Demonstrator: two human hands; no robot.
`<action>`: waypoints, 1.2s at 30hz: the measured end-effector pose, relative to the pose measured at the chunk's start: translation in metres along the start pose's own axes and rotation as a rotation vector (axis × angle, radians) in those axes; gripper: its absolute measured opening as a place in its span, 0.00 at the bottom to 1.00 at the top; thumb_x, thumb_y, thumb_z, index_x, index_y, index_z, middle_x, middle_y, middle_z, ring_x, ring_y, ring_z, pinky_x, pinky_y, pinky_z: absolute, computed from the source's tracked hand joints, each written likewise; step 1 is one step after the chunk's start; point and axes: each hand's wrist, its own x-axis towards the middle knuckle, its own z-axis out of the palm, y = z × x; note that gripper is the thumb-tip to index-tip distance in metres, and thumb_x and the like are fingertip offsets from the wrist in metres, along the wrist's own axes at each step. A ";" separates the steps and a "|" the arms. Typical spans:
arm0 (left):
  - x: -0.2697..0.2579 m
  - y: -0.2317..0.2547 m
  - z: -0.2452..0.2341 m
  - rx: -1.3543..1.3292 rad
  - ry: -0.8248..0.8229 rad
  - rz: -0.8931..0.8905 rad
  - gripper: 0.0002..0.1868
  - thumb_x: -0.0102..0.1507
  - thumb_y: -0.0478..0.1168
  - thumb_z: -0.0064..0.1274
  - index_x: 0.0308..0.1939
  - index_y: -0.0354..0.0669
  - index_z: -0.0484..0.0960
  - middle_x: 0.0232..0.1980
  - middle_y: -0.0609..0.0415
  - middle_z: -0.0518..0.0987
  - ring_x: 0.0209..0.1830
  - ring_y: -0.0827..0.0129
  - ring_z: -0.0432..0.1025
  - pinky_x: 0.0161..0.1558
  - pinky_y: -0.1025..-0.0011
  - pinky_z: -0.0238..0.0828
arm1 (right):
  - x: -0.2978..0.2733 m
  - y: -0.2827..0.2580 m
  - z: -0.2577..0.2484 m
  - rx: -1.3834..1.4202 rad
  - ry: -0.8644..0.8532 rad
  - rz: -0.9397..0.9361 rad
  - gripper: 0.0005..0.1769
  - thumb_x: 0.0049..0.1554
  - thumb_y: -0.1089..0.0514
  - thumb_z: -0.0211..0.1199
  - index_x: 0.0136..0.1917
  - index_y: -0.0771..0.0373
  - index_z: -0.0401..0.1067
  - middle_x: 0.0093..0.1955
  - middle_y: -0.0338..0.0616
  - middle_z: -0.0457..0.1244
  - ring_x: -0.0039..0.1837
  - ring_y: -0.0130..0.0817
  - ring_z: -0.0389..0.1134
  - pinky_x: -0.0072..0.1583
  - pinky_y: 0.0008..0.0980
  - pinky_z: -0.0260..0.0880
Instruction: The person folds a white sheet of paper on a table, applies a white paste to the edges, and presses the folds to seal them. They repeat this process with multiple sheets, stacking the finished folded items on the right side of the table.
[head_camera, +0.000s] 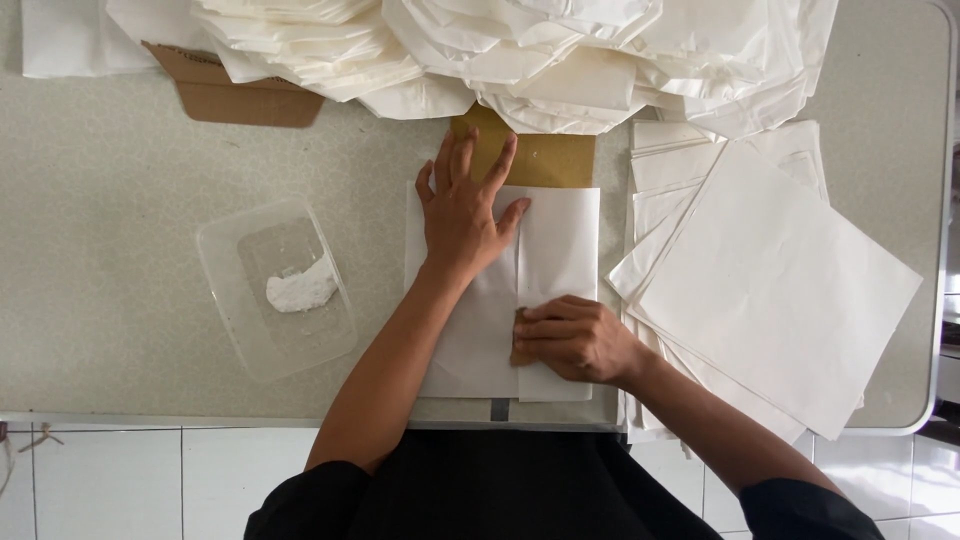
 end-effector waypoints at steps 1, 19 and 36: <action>0.000 0.000 0.000 0.001 -0.002 0.001 0.38 0.67 0.67 0.47 0.79 0.69 0.59 0.76 0.40 0.60 0.78 0.38 0.51 0.65 0.36 0.50 | -0.010 -0.002 0.008 0.001 0.002 0.001 0.11 0.59 0.60 0.59 0.41 0.57 0.82 0.45 0.39 0.73 0.50 0.43 0.75 0.49 0.38 0.76; -0.001 0.001 0.004 0.023 0.010 -0.016 0.40 0.66 0.68 0.50 0.79 0.72 0.55 0.76 0.43 0.60 0.80 0.40 0.49 0.66 0.40 0.48 | -0.013 -0.006 0.003 -0.145 -0.006 0.056 0.15 0.60 0.65 0.53 0.47 0.58 0.82 0.50 0.44 0.73 0.56 0.46 0.74 0.55 0.44 0.75; -0.003 0.004 0.001 -0.044 0.005 -0.035 0.42 0.66 0.65 0.52 0.80 0.71 0.54 0.77 0.42 0.58 0.81 0.40 0.47 0.67 0.38 0.45 | 0.030 -0.066 -0.021 1.209 0.167 0.775 0.13 0.54 0.76 0.61 0.52 0.71 0.77 0.45 0.57 0.72 0.46 0.48 0.76 0.46 0.45 0.78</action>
